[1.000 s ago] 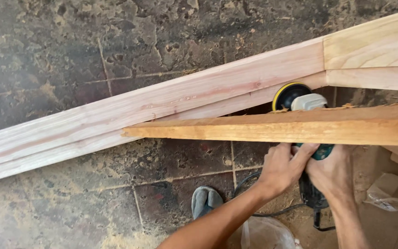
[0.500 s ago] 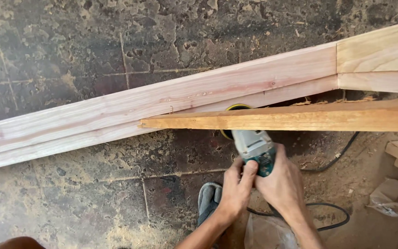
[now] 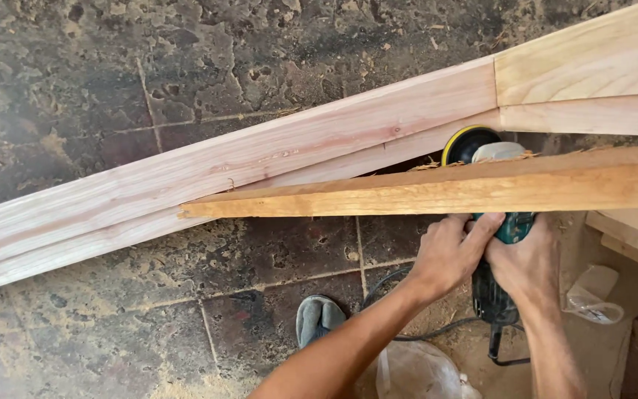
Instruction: Sanding wooden planks using a power sander
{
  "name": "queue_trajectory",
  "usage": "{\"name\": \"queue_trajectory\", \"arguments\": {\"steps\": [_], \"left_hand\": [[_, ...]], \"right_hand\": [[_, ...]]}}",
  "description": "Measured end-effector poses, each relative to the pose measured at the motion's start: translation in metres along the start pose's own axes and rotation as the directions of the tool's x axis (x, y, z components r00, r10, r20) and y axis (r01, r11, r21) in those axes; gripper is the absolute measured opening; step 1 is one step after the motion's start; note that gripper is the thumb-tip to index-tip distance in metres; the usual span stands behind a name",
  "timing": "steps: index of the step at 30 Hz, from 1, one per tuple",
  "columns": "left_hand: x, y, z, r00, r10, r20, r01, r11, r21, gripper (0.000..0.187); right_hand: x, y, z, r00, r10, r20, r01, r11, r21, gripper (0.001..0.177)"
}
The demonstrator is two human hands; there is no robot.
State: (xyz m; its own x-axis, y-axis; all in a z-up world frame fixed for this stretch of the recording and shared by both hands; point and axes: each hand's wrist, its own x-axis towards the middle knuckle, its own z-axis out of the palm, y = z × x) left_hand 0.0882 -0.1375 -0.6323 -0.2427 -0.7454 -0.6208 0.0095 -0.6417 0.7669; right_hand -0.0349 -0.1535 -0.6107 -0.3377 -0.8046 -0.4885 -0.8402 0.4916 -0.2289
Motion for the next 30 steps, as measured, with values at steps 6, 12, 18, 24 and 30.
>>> {"name": "queue_trajectory", "arguments": {"steps": [6,12,18,24,30], "left_hand": [[0.004,0.005,-0.003,0.993,0.100,-0.065,-0.104,0.993,-0.057,0.089],[-0.010,0.009,-0.025,0.999,-0.003,-0.037,0.003,1.000,0.004,0.102],[-0.054,-0.019,-0.054,0.994,-0.047,-0.096,0.040,0.997,-0.069,0.084],[-0.104,-0.067,-0.089,0.953,-0.042,-0.298,0.002,0.991,-0.135,0.071],[-0.146,-0.101,-0.123,0.881,-0.024,-0.472,-0.080,0.977,-0.199,0.058]], "right_hand": [[0.001,-0.019,-0.008,0.955,-0.288,-0.064,0.293,0.952,0.089,0.060],[-0.012,-0.026,0.006,0.992,-0.129,-0.011,0.130,0.991,0.023,0.057],[-0.047,-0.039,0.040,0.993,-0.115,0.035,0.117,0.992,-0.040,0.064],[-0.094,-0.076,0.081,0.977,-0.087,0.196,0.129,0.969,-0.210,0.064],[-0.144,-0.129,0.103,0.939,-0.149,0.310,0.238,0.933,-0.271,0.070]]}}
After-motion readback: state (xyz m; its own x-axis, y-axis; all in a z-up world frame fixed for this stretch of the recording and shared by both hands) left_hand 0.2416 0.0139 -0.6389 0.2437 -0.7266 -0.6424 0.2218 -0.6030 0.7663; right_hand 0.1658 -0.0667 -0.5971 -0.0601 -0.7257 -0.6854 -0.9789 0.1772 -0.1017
